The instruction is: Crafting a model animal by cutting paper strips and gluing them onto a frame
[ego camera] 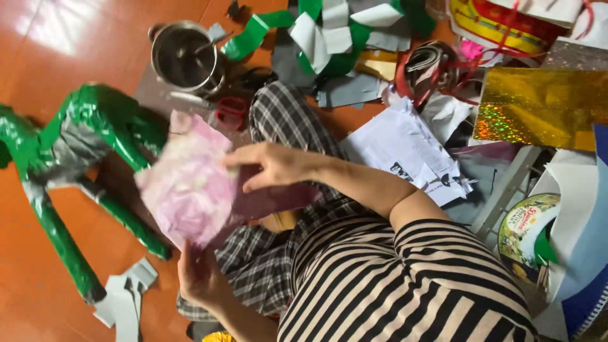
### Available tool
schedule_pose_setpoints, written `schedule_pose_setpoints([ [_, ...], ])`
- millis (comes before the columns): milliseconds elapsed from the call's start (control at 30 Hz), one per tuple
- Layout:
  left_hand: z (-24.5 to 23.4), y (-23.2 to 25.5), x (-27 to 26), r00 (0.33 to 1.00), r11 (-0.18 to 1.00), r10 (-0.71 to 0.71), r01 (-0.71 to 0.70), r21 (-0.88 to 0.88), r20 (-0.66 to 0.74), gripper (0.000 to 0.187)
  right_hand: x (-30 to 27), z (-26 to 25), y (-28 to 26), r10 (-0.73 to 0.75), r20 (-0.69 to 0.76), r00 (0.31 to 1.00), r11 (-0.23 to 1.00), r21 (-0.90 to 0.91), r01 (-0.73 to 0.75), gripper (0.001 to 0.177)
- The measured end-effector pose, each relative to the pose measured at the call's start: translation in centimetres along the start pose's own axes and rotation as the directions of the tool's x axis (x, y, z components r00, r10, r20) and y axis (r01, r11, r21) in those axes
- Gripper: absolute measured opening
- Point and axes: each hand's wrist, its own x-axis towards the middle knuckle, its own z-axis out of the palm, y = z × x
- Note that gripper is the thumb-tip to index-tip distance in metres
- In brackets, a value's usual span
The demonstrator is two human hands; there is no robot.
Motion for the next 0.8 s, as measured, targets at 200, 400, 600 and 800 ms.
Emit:
schedule_pose_setpoints([
  [200, -1.6, 3.2, 2.6, 0.965, 0.955, 0.248, -0.259, 0.145, 0.087, 0.028, -0.7, -0.8, -2.1, -0.345, -0.035, 0.938, 0.864, -0.403, 0.303, 0.027],
  [400, -1.4, 2.7, 3.9, 0.989, 0.908, 0.090, -0.032, -0.418, 0.118, 0.019, -1.9, -2.4, -0.2, -0.179, 0.195, 0.964, 0.979, 0.129, 0.156, 0.118],
  [600, 3.0, 2.1, 6.2, 0.986, 0.979, -0.151, 0.158, -0.128, 0.069, 0.025, -5.5, -2.6, 8.1, 0.291, 0.216, 0.932, 0.930, 0.164, -0.328, 0.013],
  [800, 6.6, 0.3, 8.0, 0.974, 0.978, -0.152, 0.173, -0.116, 0.169, 0.039, -6.3, -19.3, 11.4, 0.627, -0.600, 0.496, 0.763, 0.602, -0.236, 0.045],
])
